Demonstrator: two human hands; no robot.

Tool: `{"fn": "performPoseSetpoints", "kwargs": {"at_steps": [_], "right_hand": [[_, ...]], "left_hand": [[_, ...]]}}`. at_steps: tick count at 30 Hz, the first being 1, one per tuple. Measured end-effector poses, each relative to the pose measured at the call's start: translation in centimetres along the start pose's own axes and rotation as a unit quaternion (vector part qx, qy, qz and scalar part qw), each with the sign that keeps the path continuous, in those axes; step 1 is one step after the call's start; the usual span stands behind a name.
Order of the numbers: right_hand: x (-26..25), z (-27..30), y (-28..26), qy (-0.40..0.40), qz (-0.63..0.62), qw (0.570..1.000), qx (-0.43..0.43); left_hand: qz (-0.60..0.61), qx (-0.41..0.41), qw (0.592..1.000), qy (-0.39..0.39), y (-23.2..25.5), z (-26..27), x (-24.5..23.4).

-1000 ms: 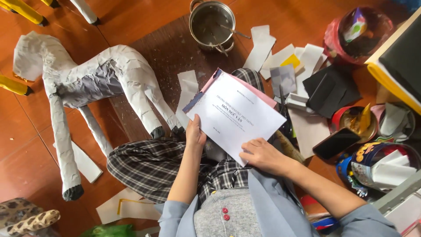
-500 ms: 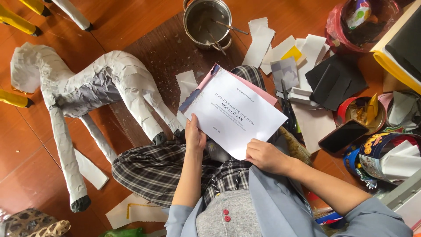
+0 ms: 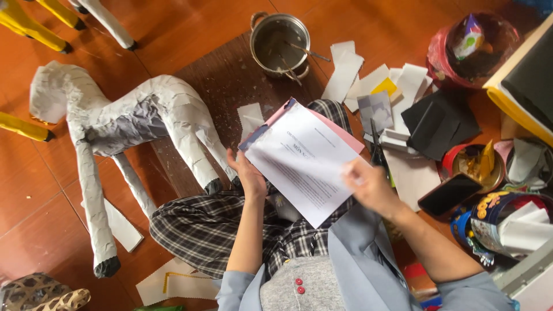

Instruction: Applying paper strips to a giraffe-shaped papier-mâché model

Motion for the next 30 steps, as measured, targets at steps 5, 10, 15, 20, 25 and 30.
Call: {"fn": "performPoseSetpoints", "kwargs": {"at_steps": [5,10,15,20,25,30], "right_hand": [[-9.2,-4.1,-2.7,0.312,0.192,0.928,-0.072],[-10.4,-7.2,-4.3,0.386,0.254,0.876,-0.139],[-16.6,-10.1,0.3,0.431,0.297,0.84,-0.142],[-27.7,-8.3,11.9,0.57,0.25,0.776,-0.103],[-19.4,-8.7,3.6,0.512,0.173,0.822,-0.178],[-9.2,-10.3,-6.0,0.408,0.174,0.845,-0.299]], "left_hand": [[-0.117,0.033,0.973,-0.198,4.1,1.4,5.6],[-0.221,0.108,0.95,-0.19,8.3,2.4,9.6],[-0.293,0.168,0.923,-0.184,10.9,2.9,7.3],[-0.381,0.161,0.908,-0.072,19.7,8.1,-1.2],[-0.076,0.137,0.987,0.027,19.7,5.6,-22.5],[0.051,0.068,0.99,0.111,17.9,13.8,-34.6]]}}
Point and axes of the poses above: each hand's wrist, its own z-axis away from the middle knuckle, its own x-axis out of the palm, y = z × x, the point moved 10 cm from there along -z, towards the middle knuckle, and after that the axes turned 10 degrees about y, right-handed, at the moved point
